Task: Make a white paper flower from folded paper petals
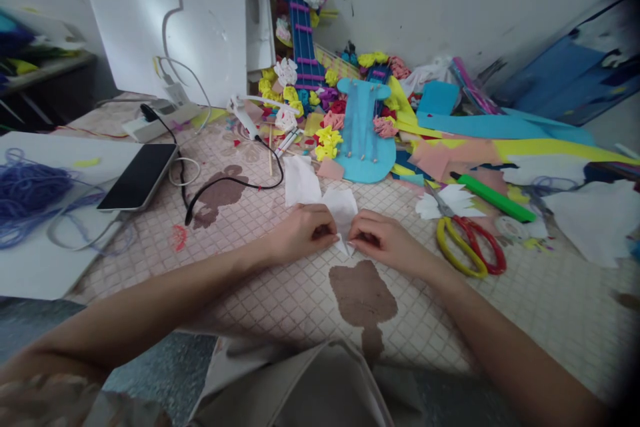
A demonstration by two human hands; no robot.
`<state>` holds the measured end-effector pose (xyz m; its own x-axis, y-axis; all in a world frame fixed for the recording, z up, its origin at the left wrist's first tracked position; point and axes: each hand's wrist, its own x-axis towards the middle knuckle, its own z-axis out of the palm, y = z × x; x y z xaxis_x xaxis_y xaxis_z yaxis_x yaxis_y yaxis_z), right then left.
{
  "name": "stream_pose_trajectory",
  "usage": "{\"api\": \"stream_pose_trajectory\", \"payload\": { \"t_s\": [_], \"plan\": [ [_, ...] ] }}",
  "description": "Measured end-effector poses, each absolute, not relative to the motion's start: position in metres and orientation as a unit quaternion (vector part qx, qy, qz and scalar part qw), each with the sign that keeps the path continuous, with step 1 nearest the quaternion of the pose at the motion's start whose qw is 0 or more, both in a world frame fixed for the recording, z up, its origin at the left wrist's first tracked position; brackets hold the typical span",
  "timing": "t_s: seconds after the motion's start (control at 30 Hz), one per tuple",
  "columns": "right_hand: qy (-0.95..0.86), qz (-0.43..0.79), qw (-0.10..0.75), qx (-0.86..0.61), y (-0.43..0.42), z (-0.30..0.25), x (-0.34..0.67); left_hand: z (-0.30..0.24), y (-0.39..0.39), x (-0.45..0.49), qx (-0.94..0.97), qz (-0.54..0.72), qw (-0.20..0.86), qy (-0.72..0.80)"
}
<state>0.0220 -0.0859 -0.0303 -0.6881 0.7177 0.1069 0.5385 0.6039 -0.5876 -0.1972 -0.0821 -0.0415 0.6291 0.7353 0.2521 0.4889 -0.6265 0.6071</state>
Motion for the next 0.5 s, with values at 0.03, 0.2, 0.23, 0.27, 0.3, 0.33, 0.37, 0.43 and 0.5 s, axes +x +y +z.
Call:
{"api": "stream_pose_trajectory", "payload": {
  "t_s": [0.03,0.2,0.23,0.27,0.3,0.33,0.37,0.43,0.5],
  "plan": [
    [-0.879,0.263,0.169,-0.361,-0.0866,-0.0303,0.0208,-0.0415,-0.0831,-0.1965,0.865,0.246,0.247,0.361],
    [-0.869,0.258,0.175,-0.383,-0.0866,-0.0308,0.0177,-0.0412,-0.087,-0.1928,0.859,0.24,0.232,0.388],
    [-0.867,0.259,0.177,-0.386,-0.0865,-0.031,0.0173,-0.0413,-0.0877,-0.1919,0.858,0.239,0.226,0.394],
    [-0.865,0.26,0.18,-0.389,-0.0864,-0.0311,0.017,-0.0414,-0.0883,-0.1911,0.857,0.239,0.22,0.4],
    [-0.863,0.26,0.183,-0.392,-0.0865,-0.0311,0.0167,-0.0416,-0.0888,-0.1904,0.856,0.239,0.215,0.406],
    [-0.862,0.26,0.185,-0.394,-0.0866,-0.031,0.0165,-0.0417,-0.0891,-0.19,0.855,0.239,0.213,0.409],
    [-0.86,0.262,0.187,-0.395,-0.0866,-0.0307,0.0164,-0.0418,-0.0891,-0.1898,0.854,0.24,0.215,0.409],
    [-0.858,0.271,0.189,-0.393,-0.0865,-0.0298,0.0169,-0.0419,-0.0883,-0.1905,0.852,0.243,0.232,0.402],
    [-0.855,0.288,0.187,-0.387,-0.0859,-0.0286,0.0181,-0.0417,-0.0869,-0.1919,0.85,0.246,0.257,0.389]
  ]
}}
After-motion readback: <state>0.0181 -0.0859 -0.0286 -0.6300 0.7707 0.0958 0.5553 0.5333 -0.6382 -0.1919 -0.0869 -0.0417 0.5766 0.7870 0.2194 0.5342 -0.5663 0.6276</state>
